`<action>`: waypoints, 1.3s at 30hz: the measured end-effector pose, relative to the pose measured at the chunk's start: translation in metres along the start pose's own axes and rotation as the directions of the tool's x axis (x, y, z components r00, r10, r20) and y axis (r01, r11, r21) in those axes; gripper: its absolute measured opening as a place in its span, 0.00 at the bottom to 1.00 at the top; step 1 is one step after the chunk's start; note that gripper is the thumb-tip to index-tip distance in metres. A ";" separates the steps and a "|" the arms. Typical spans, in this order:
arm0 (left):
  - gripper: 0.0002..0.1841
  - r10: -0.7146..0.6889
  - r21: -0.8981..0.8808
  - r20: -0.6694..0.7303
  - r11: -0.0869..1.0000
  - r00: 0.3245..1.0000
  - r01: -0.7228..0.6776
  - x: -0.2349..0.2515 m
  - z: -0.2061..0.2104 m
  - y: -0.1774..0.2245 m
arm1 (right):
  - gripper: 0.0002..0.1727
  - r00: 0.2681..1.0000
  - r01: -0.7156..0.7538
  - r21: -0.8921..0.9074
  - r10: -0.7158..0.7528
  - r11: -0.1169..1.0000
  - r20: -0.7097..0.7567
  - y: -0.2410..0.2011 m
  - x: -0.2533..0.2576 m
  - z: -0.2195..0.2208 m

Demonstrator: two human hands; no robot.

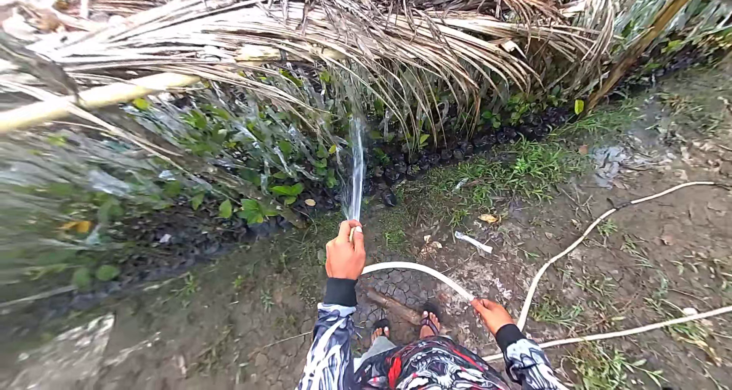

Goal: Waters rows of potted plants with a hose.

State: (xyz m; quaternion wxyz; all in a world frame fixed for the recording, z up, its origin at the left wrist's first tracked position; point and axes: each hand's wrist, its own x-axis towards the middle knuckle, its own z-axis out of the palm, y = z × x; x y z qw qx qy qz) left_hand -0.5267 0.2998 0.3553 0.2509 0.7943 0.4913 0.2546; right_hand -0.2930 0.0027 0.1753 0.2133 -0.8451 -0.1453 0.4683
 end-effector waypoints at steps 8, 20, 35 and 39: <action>0.18 -0.066 0.017 -0.015 0.998 0.998 0.066 0.004 -0.038 -0.041 | 0.30 0.999 0.027 -0.028 -0.026 0.999 0.040 -0.020 -0.013 0.036; 0.18 -0.098 -0.022 -0.068 0.995 0.993 0.096 0.015 -0.079 -0.058 | 0.29 0.999 0.019 -0.049 -0.017 0.999 0.052 -0.044 -0.022 0.066; 0.17 -0.142 0.014 -0.068 0.990 0.988 0.143 0.014 -0.084 -0.064 | 0.30 0.999 0.040 -0.134 -0.044 0.990 -0.025 -0.067 -0.034 0.062; 0.17 -0.161 0.012 -0.106 0.987 0.981 0.163 0.012 -0.084 -0.064 | 0.31 0.999 0.043 -0.160 -0.046 0.986 -0.013 -0.067 -0.032 0.062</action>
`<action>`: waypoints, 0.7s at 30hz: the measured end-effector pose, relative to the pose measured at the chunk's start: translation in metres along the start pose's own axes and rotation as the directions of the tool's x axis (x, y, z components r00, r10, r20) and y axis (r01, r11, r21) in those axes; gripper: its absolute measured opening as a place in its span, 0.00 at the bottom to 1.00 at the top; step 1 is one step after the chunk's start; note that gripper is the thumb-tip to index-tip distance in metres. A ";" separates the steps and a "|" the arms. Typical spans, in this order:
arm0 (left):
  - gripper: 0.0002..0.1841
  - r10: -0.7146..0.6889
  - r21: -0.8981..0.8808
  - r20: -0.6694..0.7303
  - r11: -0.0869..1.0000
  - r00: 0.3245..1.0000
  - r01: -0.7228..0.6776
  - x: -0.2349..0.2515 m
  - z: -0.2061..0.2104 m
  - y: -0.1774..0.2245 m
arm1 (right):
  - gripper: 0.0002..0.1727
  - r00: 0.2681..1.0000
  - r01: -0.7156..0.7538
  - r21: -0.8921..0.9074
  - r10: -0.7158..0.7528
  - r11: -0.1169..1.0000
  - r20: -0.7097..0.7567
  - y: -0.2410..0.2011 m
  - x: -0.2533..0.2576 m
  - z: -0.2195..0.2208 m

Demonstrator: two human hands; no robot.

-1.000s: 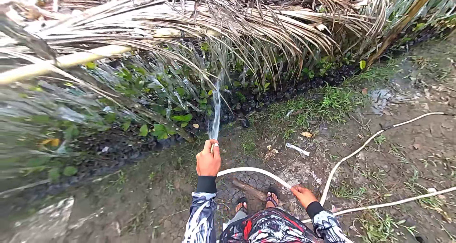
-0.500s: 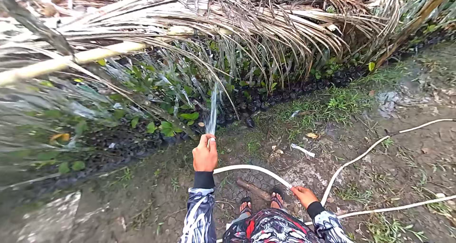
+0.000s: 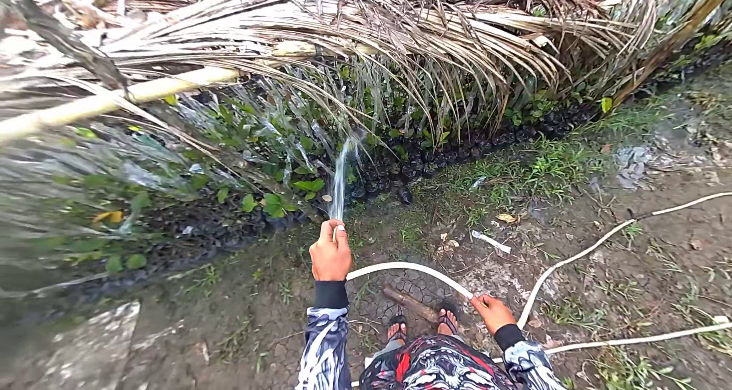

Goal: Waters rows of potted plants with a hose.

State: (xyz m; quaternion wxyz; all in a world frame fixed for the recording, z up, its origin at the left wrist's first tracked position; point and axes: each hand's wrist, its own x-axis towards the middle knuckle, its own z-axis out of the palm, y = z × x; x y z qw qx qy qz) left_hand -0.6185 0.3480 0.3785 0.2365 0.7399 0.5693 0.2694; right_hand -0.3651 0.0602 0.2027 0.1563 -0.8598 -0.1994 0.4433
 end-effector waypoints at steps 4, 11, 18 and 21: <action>0.17 0.006 0.002 0.025 1.000 1.000 -0.006 -0.001 -0.001 0.001 | 0.31 1.000 0.011 0.002 -0.011 1.000 0.011 0.000 0.004 -0.002; 0.17 0.019 -0.008 -0.058 1.000 0.998 -0.020 -0.004 -0.002 0.004 | 0.30 1.000 0.016 0.002 -0.016 1.000 0.013 -0.001 0.006 -0.011; 0.17 0.044 -0.001 -0.081 0.999 0.996 -0.044 0.001 -0.014 0.010 | 0.28 0.996 0.087 -0.040 -0.085 0.995 0.036 -0.014 0.002 -0.020; 0.16 0.043 0.011 -0.048 0.999 0.998 -0.043 0.005 -0.020 0.009 | 0.24 0.993 0.106 -0.073 -0.101 0.992 0.069 -0.021 0.000 -0.025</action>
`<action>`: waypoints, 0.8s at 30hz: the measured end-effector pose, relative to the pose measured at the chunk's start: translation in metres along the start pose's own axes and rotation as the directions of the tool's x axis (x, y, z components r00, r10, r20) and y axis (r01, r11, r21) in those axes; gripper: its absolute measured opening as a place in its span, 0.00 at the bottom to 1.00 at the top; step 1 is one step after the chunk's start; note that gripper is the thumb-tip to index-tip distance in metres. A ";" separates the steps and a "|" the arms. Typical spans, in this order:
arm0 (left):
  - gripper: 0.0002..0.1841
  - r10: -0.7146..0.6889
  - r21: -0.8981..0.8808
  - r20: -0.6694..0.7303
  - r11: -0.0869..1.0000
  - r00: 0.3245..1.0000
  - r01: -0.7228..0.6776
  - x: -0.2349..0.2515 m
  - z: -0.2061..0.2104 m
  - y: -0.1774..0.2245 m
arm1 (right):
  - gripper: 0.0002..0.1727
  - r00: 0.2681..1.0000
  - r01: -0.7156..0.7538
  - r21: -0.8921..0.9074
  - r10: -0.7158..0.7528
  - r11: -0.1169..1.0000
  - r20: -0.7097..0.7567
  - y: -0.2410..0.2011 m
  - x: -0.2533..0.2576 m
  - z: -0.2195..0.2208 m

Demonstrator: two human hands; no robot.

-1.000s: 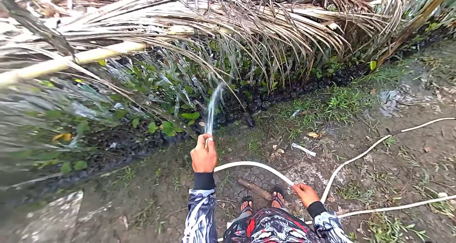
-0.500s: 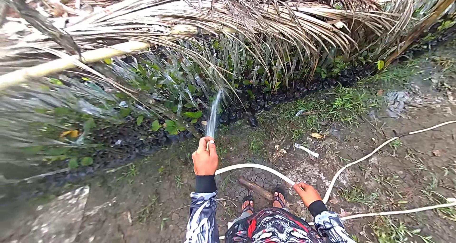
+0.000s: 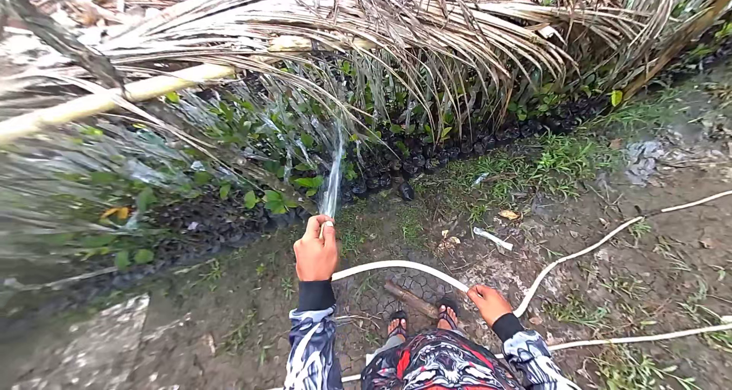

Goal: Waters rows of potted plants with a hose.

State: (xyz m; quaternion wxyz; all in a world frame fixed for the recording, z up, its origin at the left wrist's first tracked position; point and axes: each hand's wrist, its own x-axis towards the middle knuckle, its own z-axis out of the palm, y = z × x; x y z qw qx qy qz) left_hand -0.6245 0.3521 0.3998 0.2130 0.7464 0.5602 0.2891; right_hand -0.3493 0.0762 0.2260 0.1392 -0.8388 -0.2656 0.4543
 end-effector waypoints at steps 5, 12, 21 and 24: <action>0.17 0.014 0.003 -0.040 1.000 0.999 -0.014 0.004 -0.009 0.002 | 0.23 0.999 0.040 -0.003 -0.040 0.999 -0.002 -0.002 0.002 -0.005; 0.17 0.024 -0.011 -0.081 1.000 0.996 -0.025 0.001 -0.007 0.003 | 0.23 0.998 0.066 -0.007 -0.066 0.998 -0.007 -0.007 -0.001 -0.020; 0.18 -0.013 -0.010 -0.115 1.000 0.993 0.012 -0.018 0.003 0.011 | 0.22 0.995 0.095 -0.022 -0.094 0.995 0.015 0.008 0.000 -0.040; 0.18 -0.027 0.007 -0.058 1.000 0.998 0.027 -0.027 0.004 0.016 | 0.22 0.994 0.108 -0.032 -0.107 0.994 0.022 0.012 -0.001 -0.046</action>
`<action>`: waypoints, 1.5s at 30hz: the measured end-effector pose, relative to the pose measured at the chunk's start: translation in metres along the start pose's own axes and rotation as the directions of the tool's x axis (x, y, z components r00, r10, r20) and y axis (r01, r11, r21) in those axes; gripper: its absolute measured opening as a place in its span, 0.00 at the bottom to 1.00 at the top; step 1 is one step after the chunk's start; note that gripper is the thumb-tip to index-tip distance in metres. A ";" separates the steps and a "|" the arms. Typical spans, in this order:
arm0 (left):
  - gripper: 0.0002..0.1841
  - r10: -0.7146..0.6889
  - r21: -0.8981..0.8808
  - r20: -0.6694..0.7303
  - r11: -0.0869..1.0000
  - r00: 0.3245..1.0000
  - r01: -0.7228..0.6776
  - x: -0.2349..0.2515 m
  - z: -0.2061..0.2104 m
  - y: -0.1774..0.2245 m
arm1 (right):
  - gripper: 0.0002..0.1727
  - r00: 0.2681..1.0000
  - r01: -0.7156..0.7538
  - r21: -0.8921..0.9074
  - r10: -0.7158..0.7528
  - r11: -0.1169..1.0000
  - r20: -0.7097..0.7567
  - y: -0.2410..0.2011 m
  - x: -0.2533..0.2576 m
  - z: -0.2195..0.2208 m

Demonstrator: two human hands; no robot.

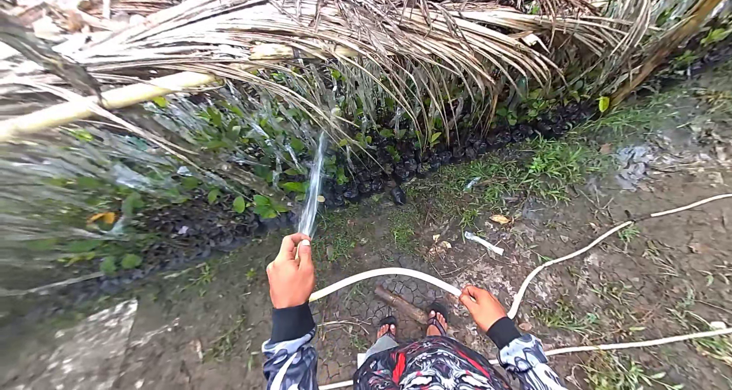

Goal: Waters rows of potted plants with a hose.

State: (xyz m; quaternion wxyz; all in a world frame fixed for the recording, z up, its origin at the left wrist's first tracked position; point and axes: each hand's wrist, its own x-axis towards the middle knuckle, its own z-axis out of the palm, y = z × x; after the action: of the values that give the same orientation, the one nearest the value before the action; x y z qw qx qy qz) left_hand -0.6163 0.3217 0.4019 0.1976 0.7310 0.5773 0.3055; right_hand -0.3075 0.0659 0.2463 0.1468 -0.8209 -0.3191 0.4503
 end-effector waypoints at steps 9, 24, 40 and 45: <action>0.17 -0.008 0.051 -0.011 0.999 1.000 0.008 -0.020 -0.017 0.007 | 0.23 0.994 0.060 -0.093 -0.051 0.994 0.095 0.006 -0.001 0.002; 0.18 0.073 -0.051 -0.019 0.996 0.997 -0.074 0.015 -0.073 -0.062 | 0.23 0.997 0.002 -0.179 0.012 0.984 0.077 -0.061 0.000 0.057; 0.19 0.151 -0.040 0.068 0.988 0.986 -0.148 0.090 -0.140 -0.187 | 0.20 0.999 -0.028 -0.055 0.029 0.998 0.021 -0.175 -0.013 0.174; 0.20 0.181 -0.022 0.064 0.983 0.981 -0.180 0.095 -0.142 -0.197 | 0.22 0.998 -0.034 -0.068 0.038 0.997 0.055 -0.184 -0.013 0.183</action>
State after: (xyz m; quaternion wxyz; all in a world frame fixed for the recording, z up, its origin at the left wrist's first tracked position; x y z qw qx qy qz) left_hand -0.8405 0.4549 0.4013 0.1936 0.7884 0.4993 0.3028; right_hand -0.5373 0.1875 0.2506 0.1018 -0.8180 -0.3231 0.4648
